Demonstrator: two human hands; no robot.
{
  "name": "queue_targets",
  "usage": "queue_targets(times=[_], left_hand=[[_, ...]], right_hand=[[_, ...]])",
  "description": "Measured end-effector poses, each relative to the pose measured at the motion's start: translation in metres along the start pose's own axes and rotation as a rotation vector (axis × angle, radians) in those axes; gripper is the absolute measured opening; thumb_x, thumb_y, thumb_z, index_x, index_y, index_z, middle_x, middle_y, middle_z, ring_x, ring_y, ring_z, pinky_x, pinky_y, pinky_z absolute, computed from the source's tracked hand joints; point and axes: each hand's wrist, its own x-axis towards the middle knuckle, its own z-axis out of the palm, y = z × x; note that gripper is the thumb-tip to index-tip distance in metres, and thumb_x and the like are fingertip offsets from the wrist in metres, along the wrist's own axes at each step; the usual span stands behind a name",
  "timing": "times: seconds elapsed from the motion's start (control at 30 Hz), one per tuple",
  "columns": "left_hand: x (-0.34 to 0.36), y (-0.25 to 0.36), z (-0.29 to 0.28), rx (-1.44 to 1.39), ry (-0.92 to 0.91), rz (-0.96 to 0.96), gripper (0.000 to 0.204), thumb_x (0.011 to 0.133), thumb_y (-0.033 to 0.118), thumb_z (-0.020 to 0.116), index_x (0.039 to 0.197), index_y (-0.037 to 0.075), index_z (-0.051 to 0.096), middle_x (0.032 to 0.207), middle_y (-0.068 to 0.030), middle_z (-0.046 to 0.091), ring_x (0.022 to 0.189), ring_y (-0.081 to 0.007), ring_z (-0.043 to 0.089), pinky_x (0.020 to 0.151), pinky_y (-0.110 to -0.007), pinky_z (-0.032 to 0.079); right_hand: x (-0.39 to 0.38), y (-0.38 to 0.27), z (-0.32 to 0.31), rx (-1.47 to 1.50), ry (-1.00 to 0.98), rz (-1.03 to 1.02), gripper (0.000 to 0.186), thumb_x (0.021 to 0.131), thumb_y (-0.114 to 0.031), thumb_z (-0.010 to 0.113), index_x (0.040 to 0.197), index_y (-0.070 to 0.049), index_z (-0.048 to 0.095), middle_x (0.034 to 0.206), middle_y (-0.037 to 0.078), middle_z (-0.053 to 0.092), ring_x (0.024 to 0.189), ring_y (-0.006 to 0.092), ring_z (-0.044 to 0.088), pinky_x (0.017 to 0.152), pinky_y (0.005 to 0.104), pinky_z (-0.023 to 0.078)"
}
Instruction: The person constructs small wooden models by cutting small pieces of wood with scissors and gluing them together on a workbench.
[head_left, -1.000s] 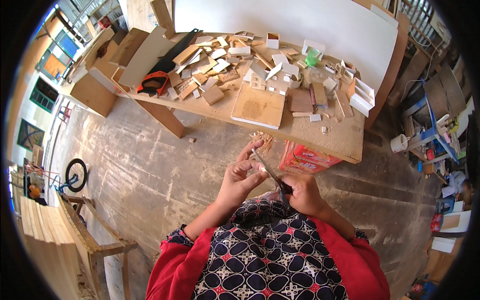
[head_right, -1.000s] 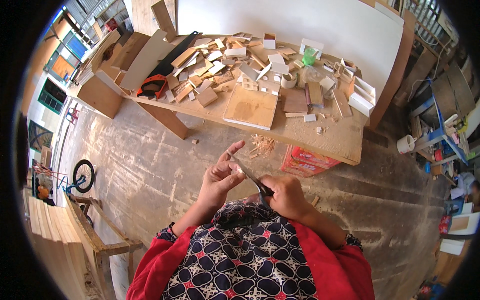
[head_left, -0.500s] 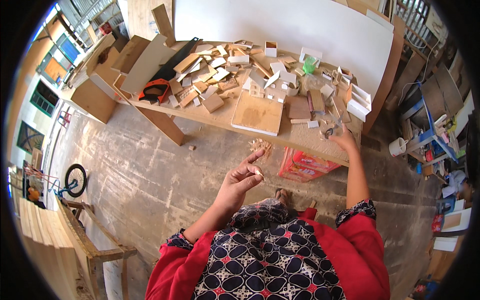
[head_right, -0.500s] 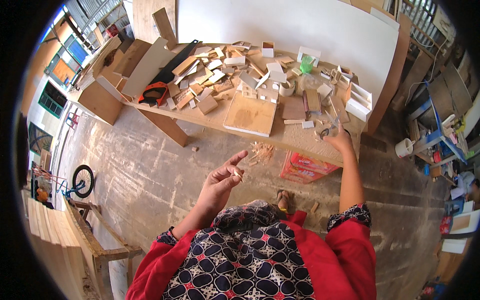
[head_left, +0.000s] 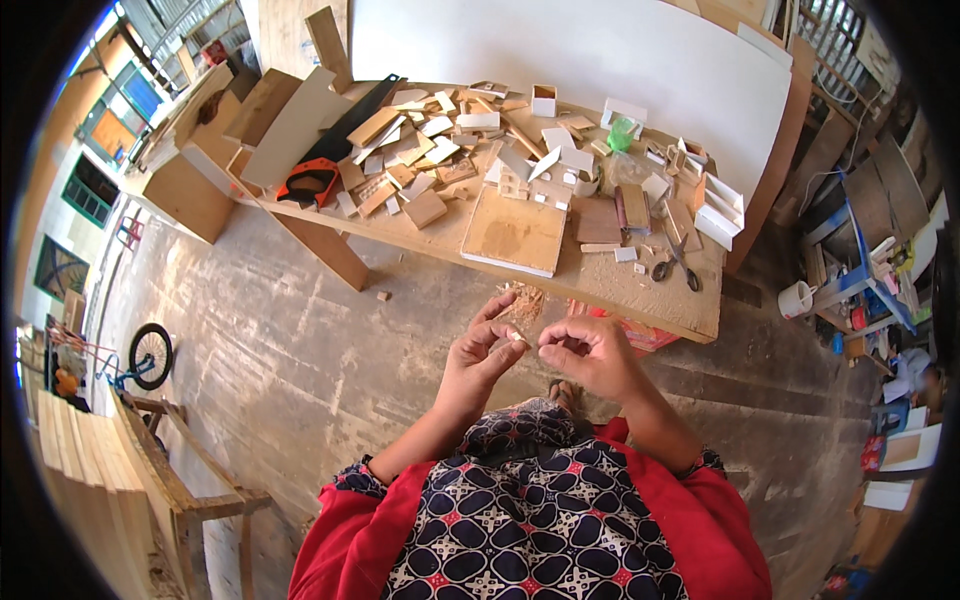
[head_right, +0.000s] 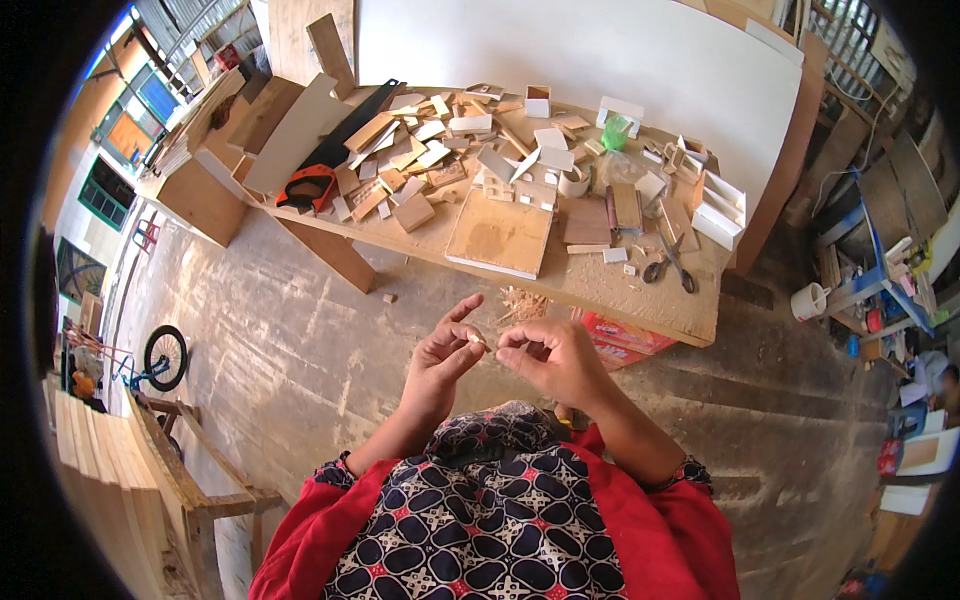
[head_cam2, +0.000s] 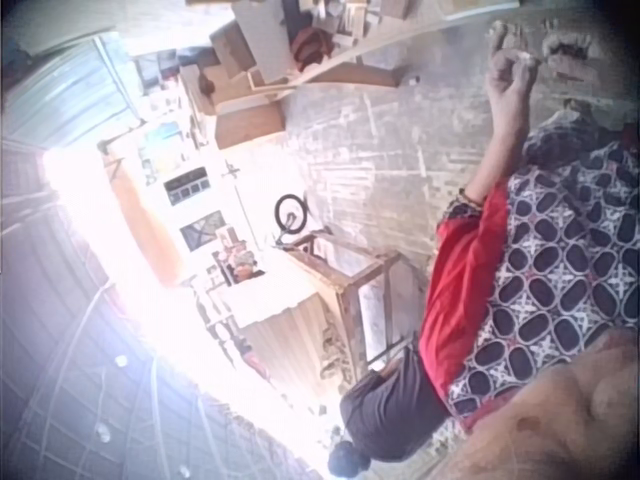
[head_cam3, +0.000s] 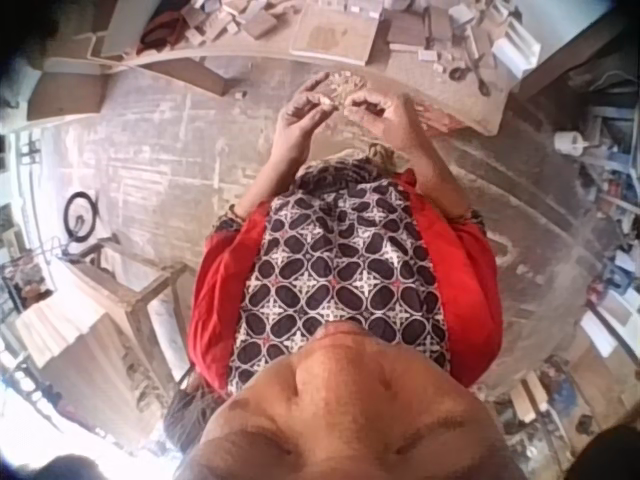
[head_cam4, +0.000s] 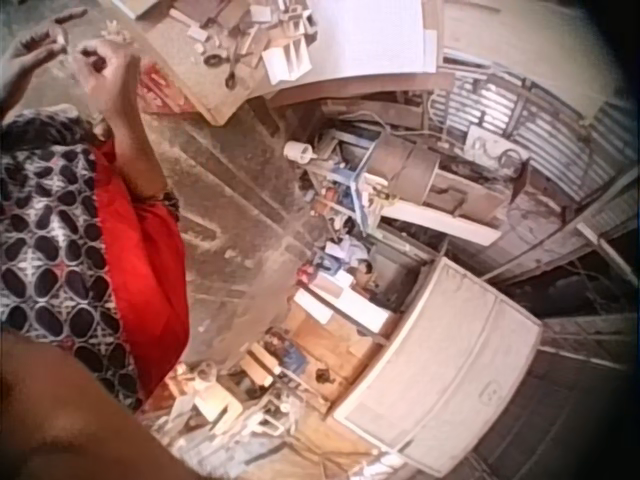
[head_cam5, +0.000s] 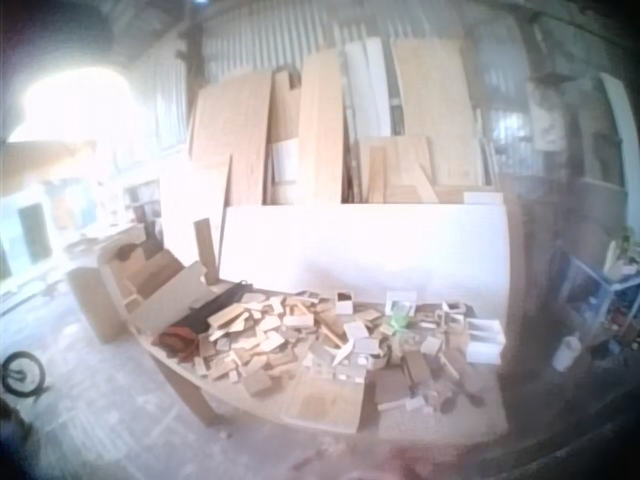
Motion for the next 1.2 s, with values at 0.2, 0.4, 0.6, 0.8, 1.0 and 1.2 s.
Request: queue_targets(times=[0.2,0.4,0.6,0.8,1.0,1.2], left_hand=[[0.004,-0.01,-0.011,0.241,-0.002,0.101,0.005,0.081,0.007,0.066,0.085,0.007,0.063,0.141,-0.0129,0.035,0.133,-0.021,0.031,0.101,-0.036,0.032],[0.001,-0.012,-0.018,0.183,-0.011,0.043,0.009,0.083,0.008,0.064,0.092,0.007,0.065,0.142,-0.0111,0.035,0.132,-0.0208,0.033,0.102,-0.036,0.032],[-0.001,0.001,-0.022,0.193,0.077,0.011,0.016,0.086,0.008,0.056,0.1,0.005,0.061,0.138,-0.0103,0.042,0.123,-0.0172,0.042,0.098,-0.033,0.035],[-0.003,-0.002,-0.037,-0.009,0.097,-0.005,0.019,0.085,0.007,0.062,0.102,0.004,0.053,0.101,-0.0051,0.059,0.095,-0.0111,0.054,0.085,-0.025,0.042],[-0.008,0.008,-0.036,-0.119,0.032,-0.137,0.04,0.079,0.0,0.067,0.113,0.007,0.046,0.087,-0.0063,0.063,0.087,-0.013,0.059,0.083,-0.026,0.045],[-0.012,0.008,-0.041,-0.122,0.05,-0.205,0.042,0.077,-0.003,0.067,0.112,0.007,0.047,0.087,-0.0044,0.062,0.085,-0.0119,0.059,0.082,-0.025,0.045]], right_hand=[[0.006,-0.001,0.012,-0.06,0.033,0.054,0.016,0.081,-0.015,0.067,0.087,0.0,0.068,0.064,-0.002,0.061,0.055,0.002,0.051,0.049,0.0203,0.041],[0.013,0.018,0.017,0.217,-0.013,0.23,0.016,0.083,-0.015,0.065,0.086,0.0,0.068,0.068,-0.002,0.061,0.06,0.0022,0.052,0.054,0.0194,0.042],[0.014,0.017,0.023,0.138,0.05,0.199,0.012,0.081,-0.011,0.066,0.088,-0.001,0.066,0.072,0.0,0.063,0.058,0.0044,0.051,0.053,0.0217,0.042],[0.012,0.0,0.029,-0.851,0.266,-0.719,0.022,0.065,-0.001,0.071,0.086,-0.004,0.064,0.078,0.005,0.062,0.062,0.0208,0.057,0.054,0.0306,0.048],[0.011,-0.005,0.028,-1.024,0.128,-0.87,0.019,0.07,-0.01,0.064,0.087,-0.003,0.062,0.079,0.004,0.057,0.062,0.0146,0.054,0.052,0.0261,0.045],[0.006,-0.005,0.038,-1.055,0.072,-0.897,0.02,0.069,-0.011,0.063,0.088,-0.004,0.063,0.082,0.003,0.056,0.064,0.0131,0.053,0.051,0.0251,0.045]])
